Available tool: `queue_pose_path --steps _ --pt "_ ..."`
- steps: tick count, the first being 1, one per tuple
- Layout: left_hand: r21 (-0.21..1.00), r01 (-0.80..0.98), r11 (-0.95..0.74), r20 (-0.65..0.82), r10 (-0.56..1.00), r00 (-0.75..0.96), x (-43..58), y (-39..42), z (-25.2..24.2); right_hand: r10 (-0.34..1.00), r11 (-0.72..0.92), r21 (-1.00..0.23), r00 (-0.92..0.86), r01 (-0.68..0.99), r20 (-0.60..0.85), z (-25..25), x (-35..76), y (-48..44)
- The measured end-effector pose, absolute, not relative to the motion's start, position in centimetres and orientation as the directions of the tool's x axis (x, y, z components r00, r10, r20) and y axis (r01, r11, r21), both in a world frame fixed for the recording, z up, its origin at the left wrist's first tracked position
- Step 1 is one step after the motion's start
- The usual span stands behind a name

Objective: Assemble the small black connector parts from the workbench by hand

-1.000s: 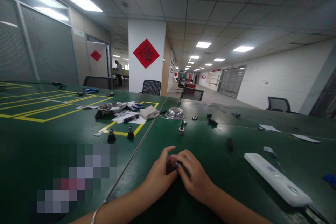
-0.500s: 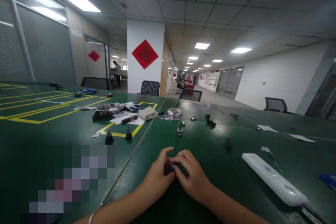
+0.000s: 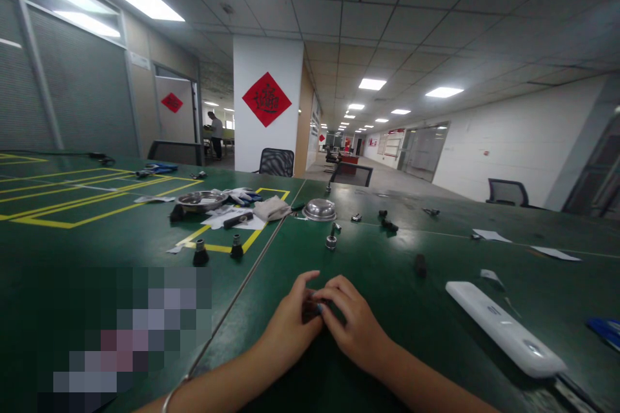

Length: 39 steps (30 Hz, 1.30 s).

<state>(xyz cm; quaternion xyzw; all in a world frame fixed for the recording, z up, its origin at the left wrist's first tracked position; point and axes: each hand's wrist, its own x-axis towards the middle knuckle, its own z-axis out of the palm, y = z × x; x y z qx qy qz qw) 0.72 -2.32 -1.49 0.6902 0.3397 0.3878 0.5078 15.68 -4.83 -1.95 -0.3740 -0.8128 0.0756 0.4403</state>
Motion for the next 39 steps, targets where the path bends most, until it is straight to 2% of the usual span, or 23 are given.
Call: queue_pose_path --steps 4,9,16,21,30,39 --pt "0.962 0.079 -0.260 0.195 0.862 0.468 0.69 -2.41 -1.40 0.695 0.686 -0.476 -0.302 0.551 0.652 -1.73 15.64 -5.00" --pt "0.962 0.082 -0.258 0.190 0.860 0.474 0.72 -2.22 -1.70 0.626 0.748 -0.404 -0.359 0.526 0.692 -1.72 15.73 -4.90" --pt "0.957 0.082 -0.278 0.206 0.853 0.479 0.66 -2.00 -1.98 0.652 0.718 -0.421 -0.325 0.554 0.685 -1.61 15.77 -4.91" --pt "0.964 0.090 -0.252 0.181 0.862 0.474 0.67 -2.21 -1.83 0.608 0.766 -0.381 -0.392 0.517 0.691 -1.52 15.77 -5.00" --pt "0.970 0.070 -0.231 0.171 0.863 0.476 0.74 -2.29 -1.45 0.640 0.742 -0.407 -0.385 0.532 0.665 -1.52 15.73 -5.16" --pt "0.938 0.118 -0.325 0.234 0.849 0.473 0.57 -2.11 -2.37 0.666 0.696 -0.388 -0.339 0.604 0.665 -1.75 15.70 -4.89"
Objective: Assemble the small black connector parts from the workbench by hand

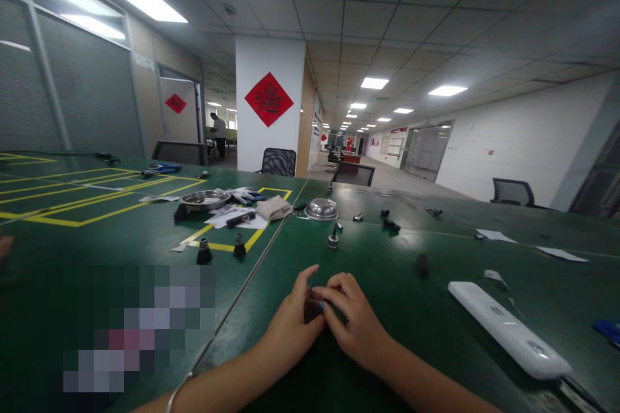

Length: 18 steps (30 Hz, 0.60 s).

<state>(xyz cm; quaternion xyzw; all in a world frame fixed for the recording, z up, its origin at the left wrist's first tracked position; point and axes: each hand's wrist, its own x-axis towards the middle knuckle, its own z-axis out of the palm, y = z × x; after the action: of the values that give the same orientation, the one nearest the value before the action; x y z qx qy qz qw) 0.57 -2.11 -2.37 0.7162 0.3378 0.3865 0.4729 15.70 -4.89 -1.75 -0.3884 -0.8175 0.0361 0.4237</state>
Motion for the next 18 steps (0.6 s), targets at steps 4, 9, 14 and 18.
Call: queue_pose_path --steps 4,9,14,18 --pt "0.914 0.137 -0.381 0.271 0.828 0.490 0.4 -2.2 -2.3 0.682 0.687 -0.426 -0.319 0.589 0.658 -2.1 15.8 -4.5" --pt "0.855 0.226 -0.467 0.296 0.797 0.526 0.3 -2.3 -1.4 0.757 0.617 -0.564 -0.219 0.550 0.615 -2.6 15.8 -3.9" --pt "0.758 0.328 -0.564 0.295 0.745 0.598 0.2 -2.1 -0.2 0.790 0.595 -0.651 -0.193 0.471 0.582 -2.8 15.9 -3.6" --pt "0.718 0.341 -0.608 0.285 0.702 0.653 0.1 -2.3 0.4 0.792 0.595 -0.665 -0.188 0.452 0.581 -2.5 16.0 -3.8"
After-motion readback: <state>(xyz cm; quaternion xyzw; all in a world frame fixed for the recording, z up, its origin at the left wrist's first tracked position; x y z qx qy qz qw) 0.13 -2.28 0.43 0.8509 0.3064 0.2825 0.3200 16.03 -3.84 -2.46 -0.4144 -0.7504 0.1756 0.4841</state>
